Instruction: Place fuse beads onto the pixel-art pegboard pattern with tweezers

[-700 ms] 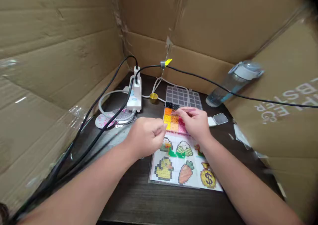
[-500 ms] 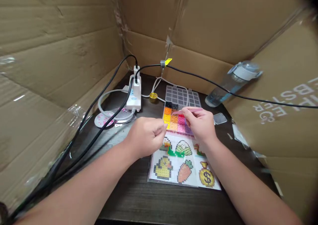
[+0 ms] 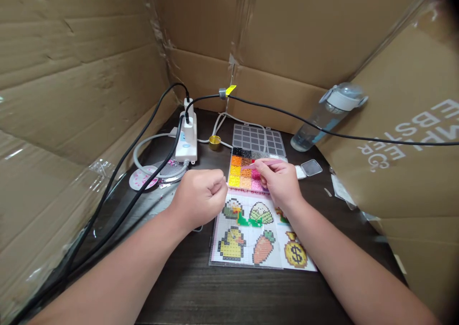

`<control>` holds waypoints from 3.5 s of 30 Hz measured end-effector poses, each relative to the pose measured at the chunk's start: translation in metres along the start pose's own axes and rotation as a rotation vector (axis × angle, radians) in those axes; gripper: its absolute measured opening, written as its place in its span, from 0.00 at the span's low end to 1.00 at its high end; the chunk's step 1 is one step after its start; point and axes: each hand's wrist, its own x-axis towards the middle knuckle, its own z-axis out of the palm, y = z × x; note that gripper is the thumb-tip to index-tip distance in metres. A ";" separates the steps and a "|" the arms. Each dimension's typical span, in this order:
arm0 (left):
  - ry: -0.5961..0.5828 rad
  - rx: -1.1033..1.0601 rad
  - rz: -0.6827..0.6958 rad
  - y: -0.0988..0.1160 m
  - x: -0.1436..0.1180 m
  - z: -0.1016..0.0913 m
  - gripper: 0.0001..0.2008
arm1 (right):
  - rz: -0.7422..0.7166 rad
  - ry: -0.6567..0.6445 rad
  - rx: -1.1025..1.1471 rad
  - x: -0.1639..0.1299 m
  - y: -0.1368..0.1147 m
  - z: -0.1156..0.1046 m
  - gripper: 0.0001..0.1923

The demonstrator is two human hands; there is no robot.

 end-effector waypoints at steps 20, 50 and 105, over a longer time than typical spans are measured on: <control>-0.040 -0.002 0.042 0.003 0.000 0.002 0.18 | 0.162 -0.277 0.117 -0.041 -0.014 -0.018 0.10; -0.062 0.010 0.054 0.006 0.001 0.001 0.19 | 0.088 -0.241 -0.046 -0.044 -0.008 -0.009 0.07; -0.050 -0.020 0.051 0.003 -0.001 0.004 0.18 | 0.045 -0.161 -0.019 -0.054 -0.011 -0.002 0.05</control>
